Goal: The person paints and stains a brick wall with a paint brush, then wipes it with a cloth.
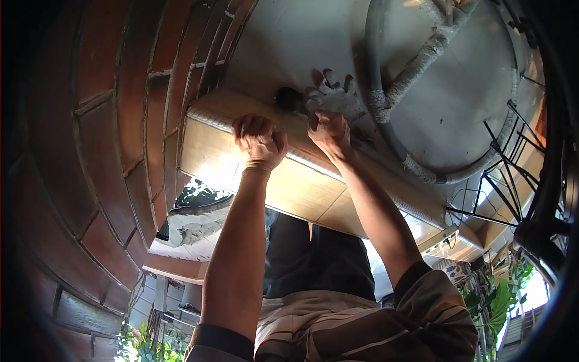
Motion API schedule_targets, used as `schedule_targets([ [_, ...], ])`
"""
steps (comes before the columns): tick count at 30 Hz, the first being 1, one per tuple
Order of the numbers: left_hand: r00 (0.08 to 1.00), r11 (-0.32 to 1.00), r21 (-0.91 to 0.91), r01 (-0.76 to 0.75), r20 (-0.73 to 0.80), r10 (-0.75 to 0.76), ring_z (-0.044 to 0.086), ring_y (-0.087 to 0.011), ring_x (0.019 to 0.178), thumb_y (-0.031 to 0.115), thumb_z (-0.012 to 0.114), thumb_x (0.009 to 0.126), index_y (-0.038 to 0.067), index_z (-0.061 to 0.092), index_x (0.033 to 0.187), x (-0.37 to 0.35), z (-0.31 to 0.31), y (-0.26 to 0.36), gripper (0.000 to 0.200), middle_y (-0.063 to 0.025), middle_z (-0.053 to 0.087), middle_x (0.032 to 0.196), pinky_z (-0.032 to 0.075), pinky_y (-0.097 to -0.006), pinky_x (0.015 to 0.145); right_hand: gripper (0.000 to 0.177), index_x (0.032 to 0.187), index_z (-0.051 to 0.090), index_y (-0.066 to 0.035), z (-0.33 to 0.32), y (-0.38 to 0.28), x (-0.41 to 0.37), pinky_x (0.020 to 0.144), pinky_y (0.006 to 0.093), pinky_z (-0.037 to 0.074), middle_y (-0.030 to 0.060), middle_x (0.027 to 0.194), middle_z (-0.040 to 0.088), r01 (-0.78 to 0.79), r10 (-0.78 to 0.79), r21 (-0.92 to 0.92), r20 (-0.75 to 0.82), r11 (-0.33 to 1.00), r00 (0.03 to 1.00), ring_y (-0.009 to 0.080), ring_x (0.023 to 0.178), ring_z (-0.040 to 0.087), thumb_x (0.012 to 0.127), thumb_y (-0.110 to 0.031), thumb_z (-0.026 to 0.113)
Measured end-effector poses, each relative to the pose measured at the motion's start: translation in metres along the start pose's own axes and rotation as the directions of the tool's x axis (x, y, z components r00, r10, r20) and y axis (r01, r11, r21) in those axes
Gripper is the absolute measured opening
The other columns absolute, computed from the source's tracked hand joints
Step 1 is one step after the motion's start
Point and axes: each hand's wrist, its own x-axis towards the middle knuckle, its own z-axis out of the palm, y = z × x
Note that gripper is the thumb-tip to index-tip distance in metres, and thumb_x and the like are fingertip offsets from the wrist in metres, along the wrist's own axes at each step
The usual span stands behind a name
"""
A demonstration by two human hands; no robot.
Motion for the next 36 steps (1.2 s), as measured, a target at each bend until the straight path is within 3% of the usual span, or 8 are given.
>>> schedule_targets([
  [2,1.000,1.000,-0.001,-0.008,-0.003,0.008,0.059,-0.0254,0.081,0.015,0.063,0.059,0.016,0.055,0.062,0.001,0.000,0.000,0.009,-0.0030,0.060,0.071,0.041,-0.0416,0.086,0.020,0.065,0.058,-0.007,0.002,0.006,-0.001,0.057,0.0410,0.049,0.0182,0.067,0.062,-0.011,0.012,0.031,-0.014,0.999,1.000,0.0343,0.060,0.064,0.083,-0.016,0.058],
  [5,1.000,1.000,0.007,-0.016,-0.002,0.016,0.059,-0.0252,0.081,0.015,0.063,0.059,0.016,0.055,0.063,0.001,0.000,0.000,0.009,-0.0026,0.060,0.071,0.041,-0.0415,0.086,0.020,0.064,0.053,-0.006,0.027,0.041,0.004,0.052,0.0387,0.043,0.0150,0.063,0.060,0.099,-0.073,0.349,-0.087,0.932,0.994,0.0290,0.051,0.055,0.083,-0.012,0.055],
  [8,1.000,1.000,0.017,-0.017,0.012,0.017,0.059,-0.0251,0.082,0.015,0.064,0.059,0.016,0.056,0.063,0.001,0.000,0.000,0.009,-0.0023,0.060,0.071,0.041,-0.0412,0.086,0.020,0.064,0.054,-0.006,0.024,0.053,0.005,0.049,0.0361,0.040,0.0129,0.062,0.060,0.242,-0.212,0.173,-0.174,0.955,0.962,0.0260,0.048,0.052,0.083,-0.009,0.053],
  [10,1.000,0.999,0.027,-0.021,0.018,0.020,0.060,-0.0250,0.082,0.015,0.064,0.060,0.016,0.056,0.064,0.001,0.000,0.000,0.009,-0.0021,0.061,0.072,0.041,-0.0409,0.086,0.021,0.065,0.058,-0.008,0.025,0.058,0.004,0.047,0.0345,0.042,0.0132,0.063,0.062,0.132,-0.094,0.289,-0.143,0.948,0.985,0.0277,0.053,0.061,0.085,-0.011,0.054],
  [18,0.998,0.997,0.066,-0.030,0.051,0.026,0.060,-0.0247,0.084,0.015,0.065,0.064,0.016,0.059,0.066,0.001,-0.001,0.001,0.007,-0.0023,0.062,0.074,0.040,-0.0410,0.089,0.024,0.069,0.060,-0.008,0.013,0.005,-0.001,0.063,0.0437,0.056,0.0184,0.074,0.067,0.092,-0.088,0.034,-0.109,0.995,0.990,0.0356,0.072,0.069,0.089,-0.021,0.059],
  [22,0.997,0.998,0.056,-0.025,0.074,0.021,0.060,-0.0249,0.084,0.015,0.066,0.065,0.015,0.060,0.067,0.000,-0.002,0.001,0.006,-0.0023,0.062,0.074,0.040,-0.0413,0.089,0.024,0.076,0.068,-0.009,0.022,-0.001,0.012,0.068,0.0452,0.056,0.0200,0.080,0.068,-0.043,0.044,-0.071,0.014,0.997,0.999,0.0394,0.077,0.069,0.091,-0.025,0.056],
  [28,0.998,0.998,0.064,-0.014,0.064,0.010,0.060,-0.0252,0.083,0.016,0.066,0.065,0.015,0.060,0.066,0.001,-0.002,0.001,0.006,-0.0027,0.061,0.072,0.040,-0.0411,0.088,0.027,0.077,0.069,-0.009,0.012,-0.005,0.010,0.072,0.0445,0.055,0.0196,0.080,0.068,-0.086,0.086,0.099,0.005,0.991,0.996,0.0387,0.079,0.069,0.091,-0.027,0.055],
  [36,0.999,0.999,0.041,-0.024,0.027,0.023,0.059,-0.0251,0.081,0.016,0.064,0.062,0.016,0.058,0.063,0.002,-0.001,0.001,0.007,-0.0026,0.061,0.071,0.040,-0.0407,0.086,0.023,0.065,0.055,-0.007,0.007,0.003,-0.008,0.054,0.0404,0.050,0.0176,0.065,0.060,0.053,-0.051,0.022,-0.081,0.998,0.995,0.0354,0.059,0.063,0.086,-0.013,0.059],
])
